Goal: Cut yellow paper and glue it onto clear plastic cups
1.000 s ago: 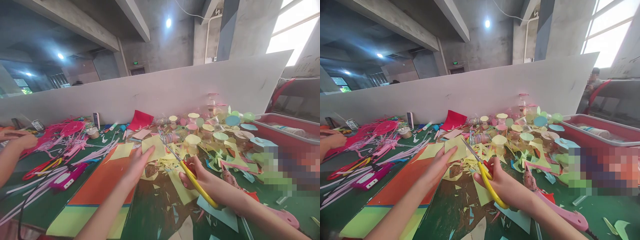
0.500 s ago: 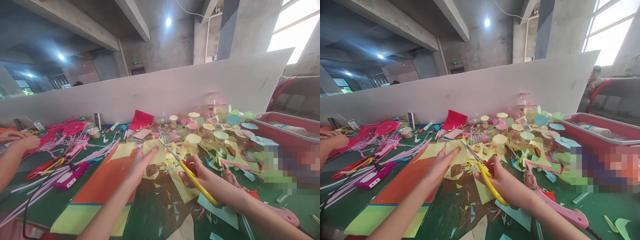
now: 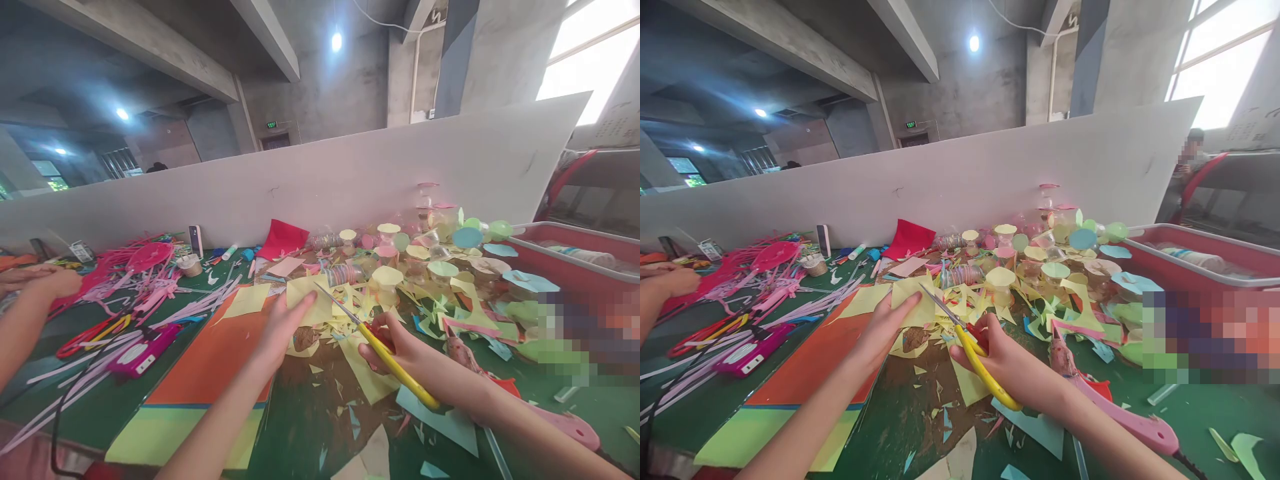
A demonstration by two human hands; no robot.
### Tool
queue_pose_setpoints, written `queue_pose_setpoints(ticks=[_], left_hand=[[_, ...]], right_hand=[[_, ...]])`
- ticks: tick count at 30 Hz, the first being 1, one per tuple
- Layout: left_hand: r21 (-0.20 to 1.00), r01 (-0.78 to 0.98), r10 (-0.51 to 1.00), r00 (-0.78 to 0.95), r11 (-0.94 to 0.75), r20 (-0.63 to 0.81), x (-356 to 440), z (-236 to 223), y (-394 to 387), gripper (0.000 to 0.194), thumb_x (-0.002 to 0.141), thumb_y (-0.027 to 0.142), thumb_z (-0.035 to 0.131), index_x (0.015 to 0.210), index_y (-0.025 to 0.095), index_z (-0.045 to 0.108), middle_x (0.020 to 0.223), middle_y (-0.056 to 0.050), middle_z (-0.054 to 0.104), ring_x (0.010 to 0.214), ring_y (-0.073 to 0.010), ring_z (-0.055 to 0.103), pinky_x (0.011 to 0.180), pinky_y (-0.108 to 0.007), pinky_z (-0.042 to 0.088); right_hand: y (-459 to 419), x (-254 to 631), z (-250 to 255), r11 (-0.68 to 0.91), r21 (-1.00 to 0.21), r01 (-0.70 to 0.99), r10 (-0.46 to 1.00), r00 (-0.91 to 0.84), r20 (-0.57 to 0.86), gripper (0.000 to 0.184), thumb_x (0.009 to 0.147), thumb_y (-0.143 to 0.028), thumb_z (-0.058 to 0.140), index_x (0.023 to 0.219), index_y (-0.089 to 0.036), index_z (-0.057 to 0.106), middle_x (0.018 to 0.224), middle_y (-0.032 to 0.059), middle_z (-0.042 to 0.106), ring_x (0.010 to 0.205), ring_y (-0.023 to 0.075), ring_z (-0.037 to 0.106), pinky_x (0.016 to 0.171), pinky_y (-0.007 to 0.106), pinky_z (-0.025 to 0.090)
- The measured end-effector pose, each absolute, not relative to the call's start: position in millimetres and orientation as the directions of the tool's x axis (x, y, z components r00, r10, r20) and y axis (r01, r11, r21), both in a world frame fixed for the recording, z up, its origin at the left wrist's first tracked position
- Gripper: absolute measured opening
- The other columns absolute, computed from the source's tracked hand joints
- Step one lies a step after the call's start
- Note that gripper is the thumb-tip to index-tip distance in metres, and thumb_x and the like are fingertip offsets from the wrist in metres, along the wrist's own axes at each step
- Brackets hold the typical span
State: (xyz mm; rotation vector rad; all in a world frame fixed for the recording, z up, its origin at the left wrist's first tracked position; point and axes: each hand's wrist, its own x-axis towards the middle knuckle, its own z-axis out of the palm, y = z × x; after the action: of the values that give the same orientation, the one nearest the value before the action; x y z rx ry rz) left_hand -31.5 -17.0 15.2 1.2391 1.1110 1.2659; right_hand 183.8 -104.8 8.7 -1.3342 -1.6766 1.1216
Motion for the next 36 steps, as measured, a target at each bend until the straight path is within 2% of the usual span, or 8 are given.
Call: queue_pose_setpoints(ticks=[5,10,14,18,29,36], left_hand=[[0.996,-0.003,0.992,0.088,-0.092,0.092,-29,16,-21,0.048,0.073,0.045,0.074,0.113,0.023,0.063,0.114,-0.009,0.069,0.104,-0.0279,0.066,0.087,-0.037,0.052],[0.993,0.04,0.987,0.117,-0.114,0.109,-31,14,-22,0.05,0.072,0.048,0.074,0.114,0.022,0.063,0.114,-0.009,0.069,0.105,-0.0273,0.065,0.091,-0.036,0.05],[0.993,0.044,0.983,0.154,-0.108,0.1,-31,14,-22,0.045,0.077,0.047,0.07,0.115,0.025,0.061,0.117,-0.007,0.068,0.109,-0.027,0.064,0.089,-0.035,0.05],[0.996,0.045,0.976,0.206,-0.075,0.065,-31,15,-23,0.05,0.075,0.047,0.072,0.118,0.023,0.06,0.116,-0.009,0.069,0.103,-0.0283,0.066,0.083,-0.035,0.053],[0.998,0.04,0.977,0.209,-0.048,0.038,-33,16,-23,0.054,0.074,0.047,0.074,0.119,0.021,0.06,0.112,-0.011,0.07,0.098,-0.0288,0.068,0.077,-0.034,0.055],[0.996,0.086,0.97,0.243,-0.039,0.017,-35,19,-24,0.048,0.075,0.047,0.073,0.113,0.02,0.063,0.113,-0.011,0.07,0.102,-0.03,0.066,0.08,-0.036,0.054]], right_hand=[[-103,184,10,0.038,-0.945,0.324,0.971,-0.234,-0.041,0.04,0.082,-0.057,0.059,0.092,-0.024,0.039,0.092,-0.0004,0.059,0.077,0.0149,0.057,0.074,0.029,0.048],[-100,185,9,-0.014,-0.967,0.256,0.958,-0.273,-0.086,0.039,0.081,-0.055,0.062,0.09,-0.025,0.04,0.095,0.0003,0.06,0.075,0.0149,0.06,0.068,0.027,0.047],[-103,187,14,0.078,-0.944,0.319,0.962,-0.272,-0.012,0.038,0.082,-0.055,0.06,0.089,-0.026,0.038,0.087,-0.0012,0.059,0.075,0.0149,0.056,0.07,0.027,0.045],[-109,188,22,0.076,-0.909,0.409,0.96,-0.277,-0.044,0.04,0.082,-0.06,0.056,0.089,-0.025,0.037,0.08,-0.003,0.056,0.071,0.0145,0.051,0.07,0.028,0.043],[-104,188,18,0.023,-0.947,0.319,0.954,-0.29,-0.075,0.038,0.083,-0.056,0.059,0.09,-0.024,0.04,0.079,-0.0035,0.058,0.065,0.0125,0.055,0.06,0.025,0.04],[-107,189,22,0.094,-0.9,0.427,0.959,-0.282,-0.033,0.044,0.082,-0.066,0.052,0.09,-0.025,0.038,0.078,-0.0029,0.056,0.068,0.0139,0.05,0.065,0.027,0.042]])
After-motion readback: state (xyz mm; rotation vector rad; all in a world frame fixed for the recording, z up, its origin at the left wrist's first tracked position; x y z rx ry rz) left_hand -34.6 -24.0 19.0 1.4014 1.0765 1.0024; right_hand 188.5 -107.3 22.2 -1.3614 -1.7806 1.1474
